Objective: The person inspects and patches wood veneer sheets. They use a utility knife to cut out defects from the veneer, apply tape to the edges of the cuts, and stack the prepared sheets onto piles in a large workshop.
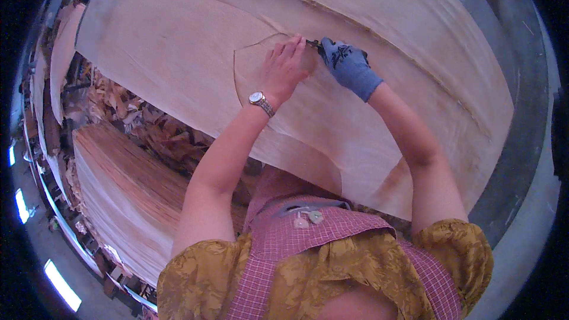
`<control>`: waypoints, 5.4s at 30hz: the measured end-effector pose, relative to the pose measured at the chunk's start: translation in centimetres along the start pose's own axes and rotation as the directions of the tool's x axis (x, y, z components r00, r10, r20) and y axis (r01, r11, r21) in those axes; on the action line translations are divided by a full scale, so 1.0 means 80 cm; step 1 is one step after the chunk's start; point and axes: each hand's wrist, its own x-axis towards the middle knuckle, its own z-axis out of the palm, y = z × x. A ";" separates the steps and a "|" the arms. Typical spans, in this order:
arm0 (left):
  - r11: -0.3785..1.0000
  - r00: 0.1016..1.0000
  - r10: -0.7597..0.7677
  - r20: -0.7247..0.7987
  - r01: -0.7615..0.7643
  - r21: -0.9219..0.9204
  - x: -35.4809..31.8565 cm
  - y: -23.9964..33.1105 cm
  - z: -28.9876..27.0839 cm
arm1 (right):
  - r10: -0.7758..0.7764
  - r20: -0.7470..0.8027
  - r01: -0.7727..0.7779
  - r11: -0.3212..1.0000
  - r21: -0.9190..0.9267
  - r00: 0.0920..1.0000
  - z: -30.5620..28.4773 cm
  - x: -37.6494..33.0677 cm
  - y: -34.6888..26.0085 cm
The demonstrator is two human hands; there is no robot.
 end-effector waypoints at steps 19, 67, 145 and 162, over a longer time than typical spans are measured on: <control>0.984 0.969 0.175 0.173 -0.174 -0.021 -0.009 0.026 0.032 | -0.123 0.047 0.119 0.989 0.083 0.991 0.048 -0.110 0.091; 0.979 0.984 0.156 -0.083 -0.165 -0.122 -0.097 0.063 0.105 | 0.385 -0.193 -0.261 0.844 0.468 0.902 0.159 -0.467 -0.089; 0.995 0.970 -0.099 0.221 0.090 0.049 -0.186 0.115 0.077 | -0.117 -0.198 0.147 0.979 0.143 0.973 0.140 -0.452 0.006; 0.993 0.969 -0.049 0.240 0.022 0.114 -0.183 0.112 0.090 | 0.313 -0.372 -0.317 0.947 0.051 0.874 0.153 -0.377 0.072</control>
